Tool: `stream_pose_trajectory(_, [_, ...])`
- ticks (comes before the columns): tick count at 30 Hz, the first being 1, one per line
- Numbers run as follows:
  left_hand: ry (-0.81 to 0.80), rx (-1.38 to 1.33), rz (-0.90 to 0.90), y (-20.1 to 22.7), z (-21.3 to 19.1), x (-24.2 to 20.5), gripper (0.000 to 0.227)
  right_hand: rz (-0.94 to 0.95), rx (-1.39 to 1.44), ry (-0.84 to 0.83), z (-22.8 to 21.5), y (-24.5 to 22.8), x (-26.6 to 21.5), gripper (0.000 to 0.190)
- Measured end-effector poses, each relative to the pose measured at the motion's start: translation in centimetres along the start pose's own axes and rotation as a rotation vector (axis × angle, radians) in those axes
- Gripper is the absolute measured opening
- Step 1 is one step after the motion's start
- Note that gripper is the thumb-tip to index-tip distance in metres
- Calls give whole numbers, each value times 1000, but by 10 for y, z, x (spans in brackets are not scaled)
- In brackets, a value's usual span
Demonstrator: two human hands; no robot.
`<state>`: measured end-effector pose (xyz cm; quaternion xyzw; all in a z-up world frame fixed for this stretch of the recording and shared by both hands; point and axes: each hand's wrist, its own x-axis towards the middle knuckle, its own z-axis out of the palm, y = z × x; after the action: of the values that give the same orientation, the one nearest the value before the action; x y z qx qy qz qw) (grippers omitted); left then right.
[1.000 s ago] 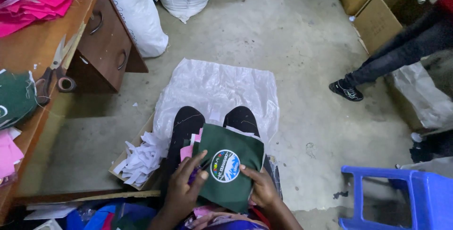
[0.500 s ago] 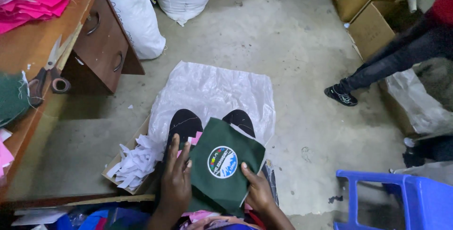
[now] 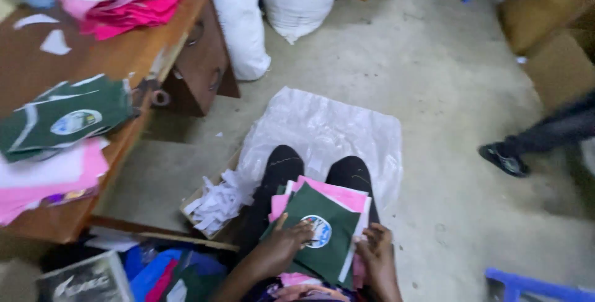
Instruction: The person is manually marking green fabric pouches with a pen and then aligning and placing circular patches onto them while sitting on the floor.
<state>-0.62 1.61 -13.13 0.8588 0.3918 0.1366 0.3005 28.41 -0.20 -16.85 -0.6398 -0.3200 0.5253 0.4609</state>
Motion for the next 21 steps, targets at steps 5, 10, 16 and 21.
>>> stream_pose_trajectory(5, [342, -171, -195, 6, -63, -19, 36, -190, -321, 64, 16, -20, 32, 73])
stream_pose_trajectory(10, [1103, 245, -536, -61, -135, -67, 35, -284, -243, -213, 29, 44, 98, 54])
stream_pose_trajectory(16, [1293, 669, -809, -115, -262, -129, 51, -340, -135, -347, 2, 115, 149, 32])
stream_pose_trajectory(21, [1145, 619, -821, -159, -284, -125, 29, -375, -163, -306, 2, 100, 134, 25])
